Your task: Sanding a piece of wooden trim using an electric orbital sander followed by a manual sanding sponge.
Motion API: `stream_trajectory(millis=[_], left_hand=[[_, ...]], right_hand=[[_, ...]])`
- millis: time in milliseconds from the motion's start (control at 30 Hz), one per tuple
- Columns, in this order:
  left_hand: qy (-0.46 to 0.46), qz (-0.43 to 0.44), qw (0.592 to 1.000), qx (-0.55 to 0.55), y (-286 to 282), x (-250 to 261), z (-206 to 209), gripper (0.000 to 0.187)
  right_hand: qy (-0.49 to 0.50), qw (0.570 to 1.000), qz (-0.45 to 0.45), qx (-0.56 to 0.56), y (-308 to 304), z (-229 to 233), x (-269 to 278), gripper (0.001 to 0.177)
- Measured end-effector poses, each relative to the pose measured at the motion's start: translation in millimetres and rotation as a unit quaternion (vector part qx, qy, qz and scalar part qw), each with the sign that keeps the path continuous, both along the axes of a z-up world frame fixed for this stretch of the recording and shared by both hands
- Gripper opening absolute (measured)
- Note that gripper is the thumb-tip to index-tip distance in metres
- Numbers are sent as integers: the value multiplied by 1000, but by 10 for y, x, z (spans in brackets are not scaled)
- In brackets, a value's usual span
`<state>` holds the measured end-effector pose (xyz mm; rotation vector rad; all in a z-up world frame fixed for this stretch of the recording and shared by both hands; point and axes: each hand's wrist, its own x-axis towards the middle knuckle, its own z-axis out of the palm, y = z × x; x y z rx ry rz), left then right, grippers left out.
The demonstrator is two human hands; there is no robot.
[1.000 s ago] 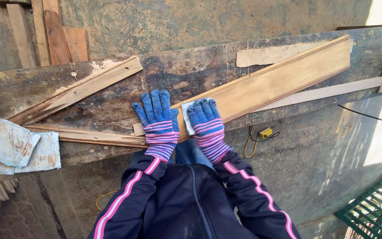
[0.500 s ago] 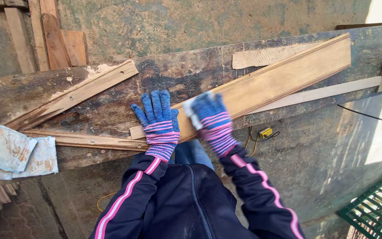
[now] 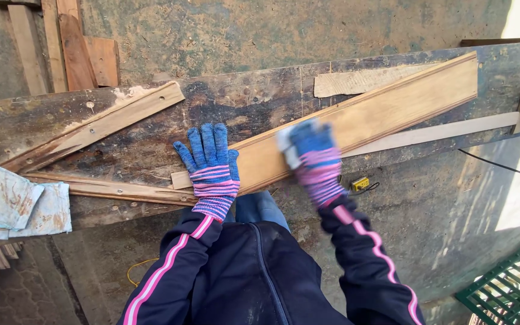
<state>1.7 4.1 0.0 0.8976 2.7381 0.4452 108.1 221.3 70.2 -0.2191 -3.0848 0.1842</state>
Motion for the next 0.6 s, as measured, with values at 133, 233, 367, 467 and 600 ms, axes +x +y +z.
stream_trajectory(millis=[133,233,367,467,600], left_hand=[[-5,2,1000,3,-32,-1,20,80],[5,1,1000,14,-4,-7,20,80],[-20,5,1000,-7,0,-25,62,81],[-16,4,1000,-5,-6,-22,10,80],[6,-1,1000,-7,-15,8,25,78]], right_hand=[[-91,963,-253,-4,700,-206,181,21],[-14,957,-284,-62,50,-349,106,29],[24,1000,4,13,-541,-301,62,47],[-31,997,-24,72,110,18,65,46],[-145,961,-234,-33,913,0,269,17]])
